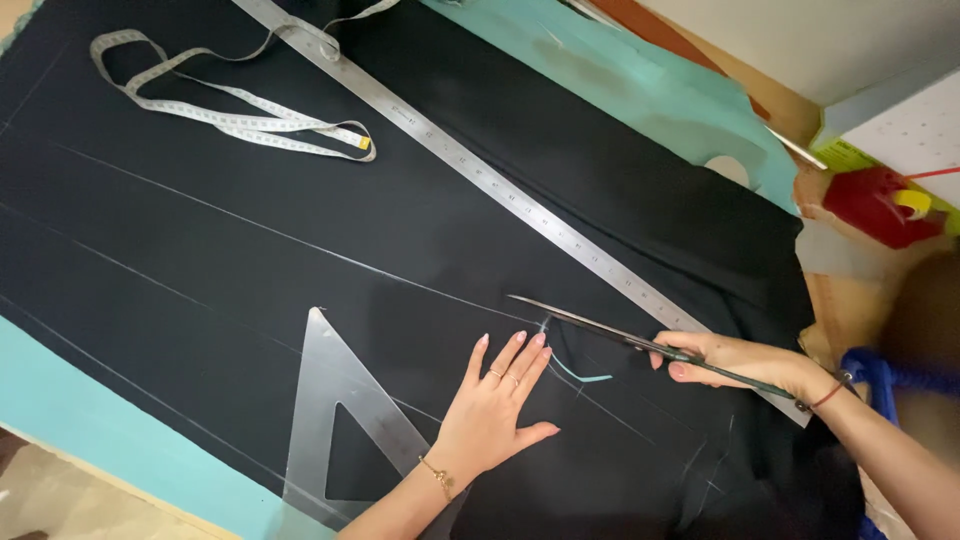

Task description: Cutting pieces of black fabric along chalk lines using fabric scissors on a workbench.

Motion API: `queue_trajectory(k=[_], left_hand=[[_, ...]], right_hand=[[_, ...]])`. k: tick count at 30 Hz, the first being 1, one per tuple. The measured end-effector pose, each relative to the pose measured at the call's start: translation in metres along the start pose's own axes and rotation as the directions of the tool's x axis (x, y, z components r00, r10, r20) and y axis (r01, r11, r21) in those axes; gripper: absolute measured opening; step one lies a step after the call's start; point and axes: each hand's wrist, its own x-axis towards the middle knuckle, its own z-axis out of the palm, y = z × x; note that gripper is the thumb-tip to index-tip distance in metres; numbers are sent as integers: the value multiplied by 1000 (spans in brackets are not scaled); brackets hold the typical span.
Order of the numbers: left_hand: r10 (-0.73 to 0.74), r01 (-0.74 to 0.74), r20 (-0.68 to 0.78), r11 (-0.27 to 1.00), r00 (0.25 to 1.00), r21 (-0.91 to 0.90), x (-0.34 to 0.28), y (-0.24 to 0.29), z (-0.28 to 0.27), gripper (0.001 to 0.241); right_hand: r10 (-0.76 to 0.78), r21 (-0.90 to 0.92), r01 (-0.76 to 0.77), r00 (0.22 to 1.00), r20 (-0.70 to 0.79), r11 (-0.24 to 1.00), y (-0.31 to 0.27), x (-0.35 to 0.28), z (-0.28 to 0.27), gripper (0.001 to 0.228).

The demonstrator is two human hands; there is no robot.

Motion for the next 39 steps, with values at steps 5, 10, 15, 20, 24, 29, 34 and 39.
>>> queue_trajectory(k=[5, 10, 15, 20, 24, 29, 34, 39], left_hand=[[7, -8, -28, 1000, 1000, -18, -2, -1, 3, 99], [9, -9, -36, 1000, 999, 9, -1, -1, -1, 98], [22, -22, -59, 1000, 998, -2, -3, -2, 0, 96], [21, -23, -59, 999, 998, -32, -3, -3, 0, 95], [13, -14, -42, 999, 999, -33, -4, -2, -1, 94], [13, -14, -39, 1000, 999, -23, -5, -4, 3, 93], [14, -13, -17, 999, 1000, 45, -5, -3, 3, 94], [-1, 0, 14, 997, 1000, 77, -4, -2, 4, 94]], right_hand=[[-218, -62, 217, 976, -20, 974, -11, 11, 2, 41], [-191, -134, 188, 981, -17, 973, -36, 16, 1, 47], [-159, -155, 155, 987, -15, 976, -33, 16, -2, 42], [-204, -192, 193, 978, -36, 962, -45, 17, 0, 41], [-226, -159, 219, 974, -22, 963, -71, 20, 4, 44], [-285, -220, 273, 958, -23, 937, -75, 30, 2, 46], [-35, -178, 30, 999, -24, 984, -66, 37, 1, 45], [0, -175, -10, 998, -58, 985, -121, 20, 11, 49]])
